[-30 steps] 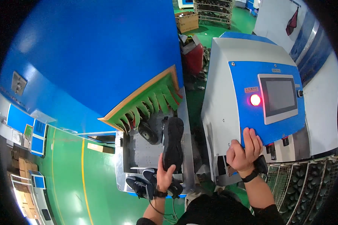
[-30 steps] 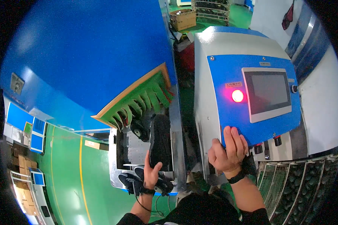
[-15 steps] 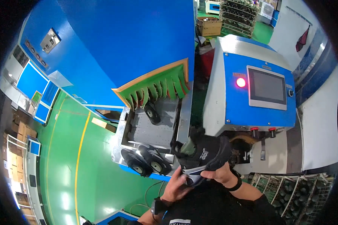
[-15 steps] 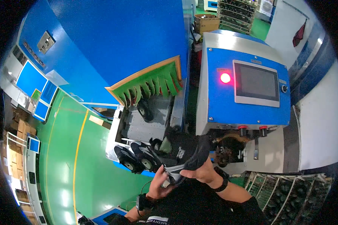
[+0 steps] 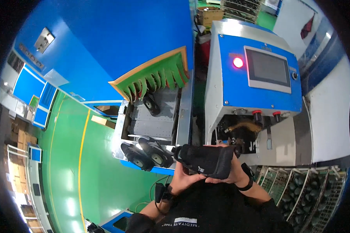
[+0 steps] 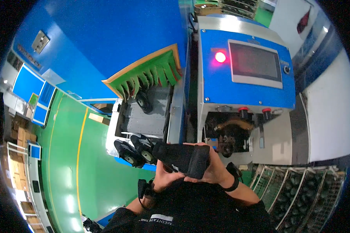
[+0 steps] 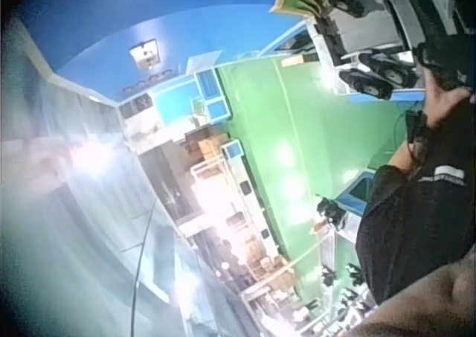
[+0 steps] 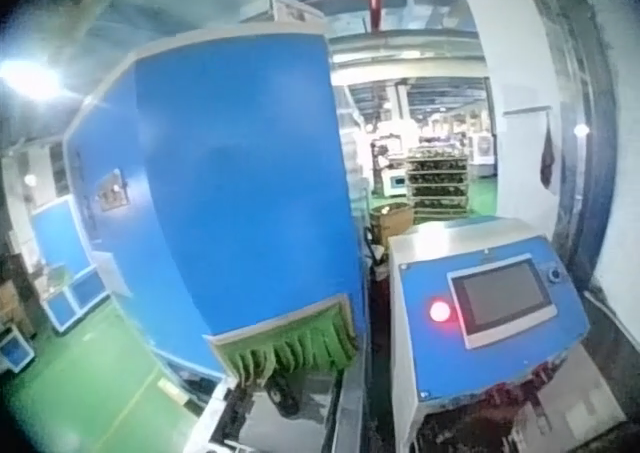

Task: Performing shoe assembly tasks using machinery and moving equipment in a factory.

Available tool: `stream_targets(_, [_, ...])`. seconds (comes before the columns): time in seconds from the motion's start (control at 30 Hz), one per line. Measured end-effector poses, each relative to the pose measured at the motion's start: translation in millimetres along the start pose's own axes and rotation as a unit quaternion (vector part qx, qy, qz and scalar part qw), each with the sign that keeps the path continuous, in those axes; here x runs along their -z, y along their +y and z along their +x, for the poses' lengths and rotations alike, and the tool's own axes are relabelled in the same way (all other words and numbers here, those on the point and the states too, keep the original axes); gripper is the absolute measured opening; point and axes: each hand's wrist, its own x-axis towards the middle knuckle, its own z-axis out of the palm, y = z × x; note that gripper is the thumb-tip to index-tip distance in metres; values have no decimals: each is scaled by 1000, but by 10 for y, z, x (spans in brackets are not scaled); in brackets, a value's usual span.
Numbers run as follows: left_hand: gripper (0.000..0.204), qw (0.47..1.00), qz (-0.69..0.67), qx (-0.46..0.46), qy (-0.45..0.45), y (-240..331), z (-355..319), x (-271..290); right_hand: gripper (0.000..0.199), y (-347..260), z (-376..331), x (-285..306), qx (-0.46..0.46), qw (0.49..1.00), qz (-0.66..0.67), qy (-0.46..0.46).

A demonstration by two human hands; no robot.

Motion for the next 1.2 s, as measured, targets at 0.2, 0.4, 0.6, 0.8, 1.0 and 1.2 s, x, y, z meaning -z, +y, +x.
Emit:
stream_targets(0.2, [98, 997, -4, 67, -32, -150, 130, -14, 108, -4, -262, 19, -48, 994, -39, 90])
stream_targets(0.4, [100, 997, -8, 51, -55, -289, 152, 43, 100, -35, -411, -60, -132, 980, 96, 116])
stream_targets(0.6, [68, 986, -37, 104, -123, -336, 237, 216, 103, 28, -366, -60, -71, 996, -36, 46])
stream_targets(0.8, [62, 978, -99, 179, -38, -227, 205, 378, 102, 137, -296, -114, -87, 996, -21, 3])
stream_targets(1.0, [54, 985, -59, 157, 39, -61, 183, 431, 96, 168, -162, -168, -113, 989, -91, -25])
stream_targets(1.2, [51, 974, -1, 151, 167, -12, 155, 529, 81, 175, -82, -207, -253, 953, -140, -93])
